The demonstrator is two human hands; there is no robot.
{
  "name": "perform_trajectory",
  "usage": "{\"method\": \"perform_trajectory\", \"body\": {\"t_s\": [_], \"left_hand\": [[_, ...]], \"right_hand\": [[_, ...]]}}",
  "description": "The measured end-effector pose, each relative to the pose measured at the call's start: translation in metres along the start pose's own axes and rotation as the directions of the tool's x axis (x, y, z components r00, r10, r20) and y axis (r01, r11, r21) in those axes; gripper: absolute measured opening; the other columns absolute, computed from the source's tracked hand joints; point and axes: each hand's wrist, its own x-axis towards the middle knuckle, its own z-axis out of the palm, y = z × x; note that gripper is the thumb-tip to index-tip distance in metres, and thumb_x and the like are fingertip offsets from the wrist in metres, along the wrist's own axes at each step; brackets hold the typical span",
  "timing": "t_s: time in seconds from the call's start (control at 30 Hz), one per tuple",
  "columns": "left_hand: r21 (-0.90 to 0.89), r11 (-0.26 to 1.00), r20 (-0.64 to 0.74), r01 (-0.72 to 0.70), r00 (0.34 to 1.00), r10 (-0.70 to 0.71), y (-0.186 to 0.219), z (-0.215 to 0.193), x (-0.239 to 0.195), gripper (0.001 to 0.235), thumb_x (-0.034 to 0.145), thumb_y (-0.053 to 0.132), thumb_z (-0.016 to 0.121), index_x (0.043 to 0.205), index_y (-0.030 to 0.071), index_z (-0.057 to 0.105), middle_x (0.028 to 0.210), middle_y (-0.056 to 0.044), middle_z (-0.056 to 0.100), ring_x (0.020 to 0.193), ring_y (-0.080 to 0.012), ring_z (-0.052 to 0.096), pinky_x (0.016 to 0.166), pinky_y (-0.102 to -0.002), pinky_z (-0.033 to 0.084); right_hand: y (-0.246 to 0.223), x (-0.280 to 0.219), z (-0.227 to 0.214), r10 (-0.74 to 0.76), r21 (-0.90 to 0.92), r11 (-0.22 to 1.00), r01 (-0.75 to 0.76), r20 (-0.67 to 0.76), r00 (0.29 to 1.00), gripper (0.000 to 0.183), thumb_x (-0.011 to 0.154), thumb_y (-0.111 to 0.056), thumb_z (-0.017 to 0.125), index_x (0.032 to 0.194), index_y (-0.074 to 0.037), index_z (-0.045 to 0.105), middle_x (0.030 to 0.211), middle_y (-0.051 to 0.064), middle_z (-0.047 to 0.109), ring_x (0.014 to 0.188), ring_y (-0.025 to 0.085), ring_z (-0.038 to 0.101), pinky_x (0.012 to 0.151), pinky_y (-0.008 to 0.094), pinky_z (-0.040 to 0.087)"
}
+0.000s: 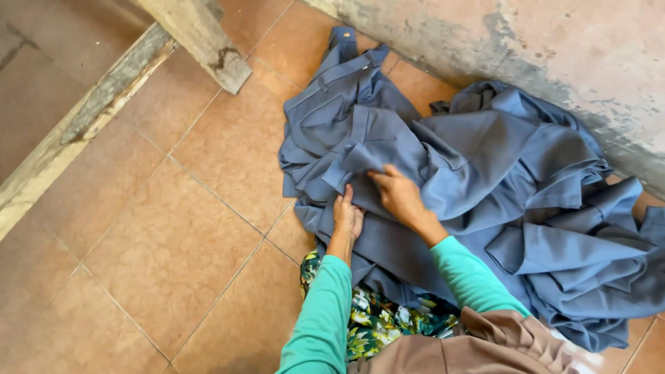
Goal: The person sits on a tiled floor and folds multiple pairs of grey trousers by hand. Each pair is laid flat, legs aligned, then folded in half and again into a compact rectangle before being stacked with the others.
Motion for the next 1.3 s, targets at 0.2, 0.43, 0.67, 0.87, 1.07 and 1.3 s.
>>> {"method": "perform_trajectory", "body": {"t_s": [0.2,0.43,0.67,0.87,1.07,1.3], "left_hand": [[-0.148,0.988,-0.038,-0.043,0.999,0.037,0.027,-0.015,-0.038,0.037,0.106,0.042,0.057,0.139,0.027,0.054,0.135,-0.015,0.065,0.128,-0.0364,0.060,0.113,-0.064,0.037],[-0.260,0.963,-0.102,-0.074,0.994,0.049,0.063,-0.013,-0.083,0.068,0.098,0.065,0.059,0.148,0.022,0.049,0.148,-0.009,0.057,0.135,-0.0276,0.055,0.117,-0.049,0.040],[-0.045,0.982,-0.323,-0.182,0.933,0.158,0.095,-0.016,-0.078,0.075,0.096,0.040,0.072,0.146,-0.007,0.041,0.146,-0.030,0.044,0.140,-0.0387,0.040,0.118,-0.053,0.033],[-0.252,0.939,-0.410,-0.234,0.905,0.115,0.143,-0.101,-0.051,0.074,0.103,0.036,0.064,0.159,0.009,0.025,0.165,-0.024,0.023,0.152,-0.0441,0.019,0.121,-0.065,0.020],[-0.341,0.880,-0.639,-0.329,0.769,0.040,0.168,-0.224,-0.052,0.088,0.100,0.039,0.070,0.162,0.008,0.016,0.168,-0.024,0.005,0.155,-0.0382,0.003,0.125,-0.057,0.002],[-0.388,0.752,-0.821,-0.533,0.571,-0.019,0.196,-0.330,-0.128,0.098,0.097,0.039,0.074,0.162,0.005,0.009,0.168,-0.026,-0.002,0.155,-0.0360,-0.004,0.124,-0.051,-0.006]], "right_hand": [[-0.046,0.024,-0.052,-0.398,-0.257,0.917,0.305,-0.529,0.750,0.031,0.102,0.002,0.054,0.123,-0.006,0.075,0.137,0.014,0.065,0.122,0.029,0.065,0.101,0.033,0.051],[-0.075,-0.010,0.074,-0.585,-0.272,0.807,0.523,-0.257,0.769,0.014,0.093,-0.010,0.062,0.097,-0.008,0.075,0.134,0.010,0.068,0.118,0.028,0.066,0.088,0.036,0.053],[-0.077,-0.034,0.107,-0.537,-0.473,0.710,0.521,0.115,0.836,0.021,0.089,-0.031,0.059,0.102,-0.022,0.073,0.133,0.002,0.062,0.122,0.025,0.057,0.067,0.040,0.047],[-0.067,-0.039,0.127,-0.460,-0.529,0.646,0.550,0.305,0.834,0.022,0.089,-0.021,0.056,0.101,-0.022,0.075,0.132,0.004,0.061,0.122,0.027,0.055,0.066,0.042,0.046],[-0.107,-0.045,0.199,-0.469,-0.465,0.637,0.614,0.399,0.788,0.023,0.091,-0.016,0.055,0.099,-0.021,0.076,0.141,0.003,0.060,0.135,0.027,0.051,0.071,0.048,0.050],[-0.166,-0.069,0.285,-0.314,-0.320,0.706,0.632,0.658,0.684,0.029,0.092,-0.012,0.054,0.109,-0.019,0.077,0.159,-0.003,0.044,0.144,0.025,0.040,0.079,0.055,0.054]]}}
